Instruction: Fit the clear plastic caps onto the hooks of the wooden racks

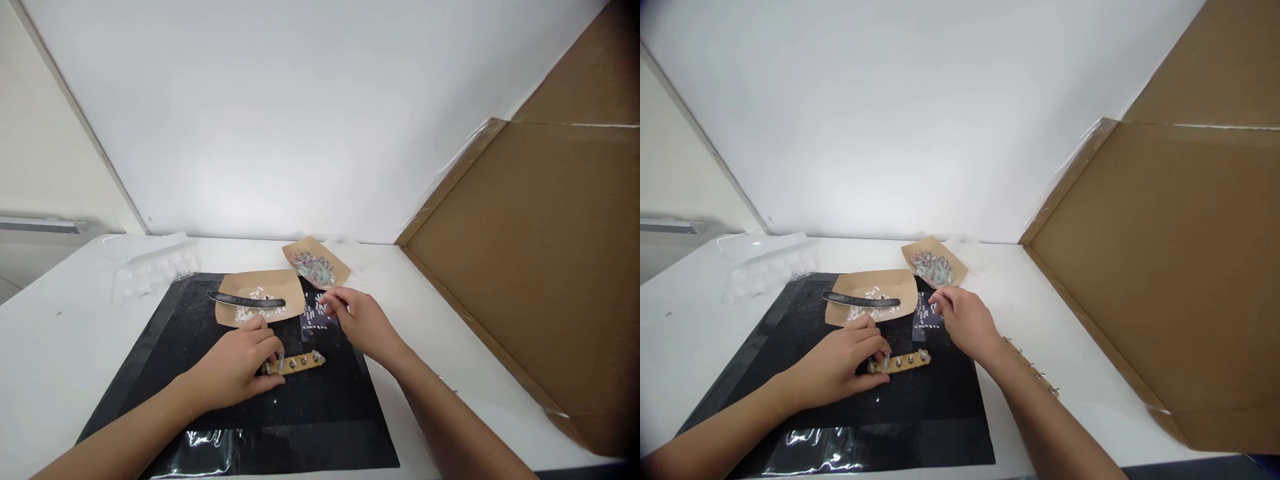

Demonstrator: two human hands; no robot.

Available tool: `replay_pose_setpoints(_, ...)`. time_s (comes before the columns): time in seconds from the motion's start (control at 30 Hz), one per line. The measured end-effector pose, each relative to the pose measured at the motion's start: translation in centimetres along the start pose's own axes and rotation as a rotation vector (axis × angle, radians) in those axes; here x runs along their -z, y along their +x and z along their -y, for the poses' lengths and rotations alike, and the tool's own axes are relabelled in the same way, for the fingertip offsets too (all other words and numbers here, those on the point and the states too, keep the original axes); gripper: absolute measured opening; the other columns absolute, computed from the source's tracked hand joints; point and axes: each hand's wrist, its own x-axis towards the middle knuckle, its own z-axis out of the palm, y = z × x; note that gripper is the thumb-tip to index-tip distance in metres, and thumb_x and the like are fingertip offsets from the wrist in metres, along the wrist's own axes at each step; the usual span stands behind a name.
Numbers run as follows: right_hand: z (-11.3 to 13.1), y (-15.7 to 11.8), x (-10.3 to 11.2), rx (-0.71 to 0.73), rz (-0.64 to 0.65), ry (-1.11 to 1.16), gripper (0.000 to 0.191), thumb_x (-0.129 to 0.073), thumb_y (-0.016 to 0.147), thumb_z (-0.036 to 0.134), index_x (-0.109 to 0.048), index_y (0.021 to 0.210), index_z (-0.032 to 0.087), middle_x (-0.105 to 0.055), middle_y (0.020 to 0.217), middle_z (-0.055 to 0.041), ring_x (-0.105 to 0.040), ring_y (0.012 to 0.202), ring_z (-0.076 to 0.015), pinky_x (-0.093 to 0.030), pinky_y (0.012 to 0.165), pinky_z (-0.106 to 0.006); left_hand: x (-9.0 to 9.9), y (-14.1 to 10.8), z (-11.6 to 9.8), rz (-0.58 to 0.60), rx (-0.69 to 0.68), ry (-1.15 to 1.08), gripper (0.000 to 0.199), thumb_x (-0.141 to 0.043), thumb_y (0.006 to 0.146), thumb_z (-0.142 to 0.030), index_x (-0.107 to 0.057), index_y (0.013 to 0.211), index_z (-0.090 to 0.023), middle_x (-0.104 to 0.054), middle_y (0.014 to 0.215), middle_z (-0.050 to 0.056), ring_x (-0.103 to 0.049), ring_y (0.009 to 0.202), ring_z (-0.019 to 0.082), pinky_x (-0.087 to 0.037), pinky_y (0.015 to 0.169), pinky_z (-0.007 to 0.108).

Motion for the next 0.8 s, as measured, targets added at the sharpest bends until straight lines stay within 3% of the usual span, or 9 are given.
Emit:
replay_pose_setpoints(0.17,-0.9,0.4,-0.5,-0.037,-0.047,-0.079,0.034,-0.039,0.107,0.03,-0.072,0.102,0.025,-0.078,0.098,-0.0024,-0.07,0.087,-0.0192,-0.048,0.075,-0.031,0.2,0.1,0.3,0.006,-0.061,0.024,0.023,-0.074,0.095,-0.038,-0.063,0.107,-0.022,-0.066,0.095,0.004,-0.054,0.096,0.025,-0.043,0.079,0.035)
replay_pose_setpoints(0.33,-1.1,0.7,-0.9,-0.015,-0.123,-0.058,0.038,-0.035,0.11,0.037,-0.071,0.121,0.027,-0.078,0.105,-0.0024,-0.071,0.085,-0.019,-0.051,0.078,-0.032,0.5,0.2,0.5,0.012,-0.113,0.037,0.023,-0.074,0.095,-0.038,-0.063,0.107,-0.021,-0.066,0.095,0.005,-0.053,0.093,0.025,-0.042,0.08,0.035)
replay_pose_setpoints(0.53,-1.3,1.1,-0.6,0.023,-0.214,-0.114,0.045,-0.04,0.109,0.05,-0.078,0.101,0.027,-0.079,0.102,-0.0033,-0.072,0.093,-0.0213,-0.049,0.076,-0.03,0.5,0.1,0.5,0.021,-0.12,0.027,0.023,-0.074,0.094,-0.038,-0.064,0.106,-0.021,-0.067,0.095,0.004,-0.053,0.093,0.024,-0.041,0.081,0.035)
replay_pose_setpoints(0.67,-1.3,1.3,-0.5,0.04,-0.156,-0.152,0.044,-0.042,0.109,0.049,-0.078,0.1,0.027,-0.078,0.096,-0.0033,-0.07,0.092,-0.0214,-0.046,0.075,-0.03,0.5,0.1,0.6,0.018,-0.13,0.029,0.024,-0.074,0.094,-0.04,-0.064,0.104,-0.021,-0.067,0.095,0.004,-0.054,0.093,0.025,-0.041,0.08,0.034)
replay_pose_setpoints(0.8,-1.1,1.0,-0.4,0.163,0.02,-0.23,0.032,-0.055,0.105,0.048,-0.076,0.096,0.026,-0.075,0.094,-0.0014,-0.067,0.088,-0.0196,-0.044,0.074,-0.029,0.7,0.2,0.5,0.012,-0.147,0.043,0.025,-0.074,0.094,-0.042,-0.064,0.104,-0.02,-0.067,0.093,0.004,-0.054,0.093,0.025,-0.041,0.079,0.034)
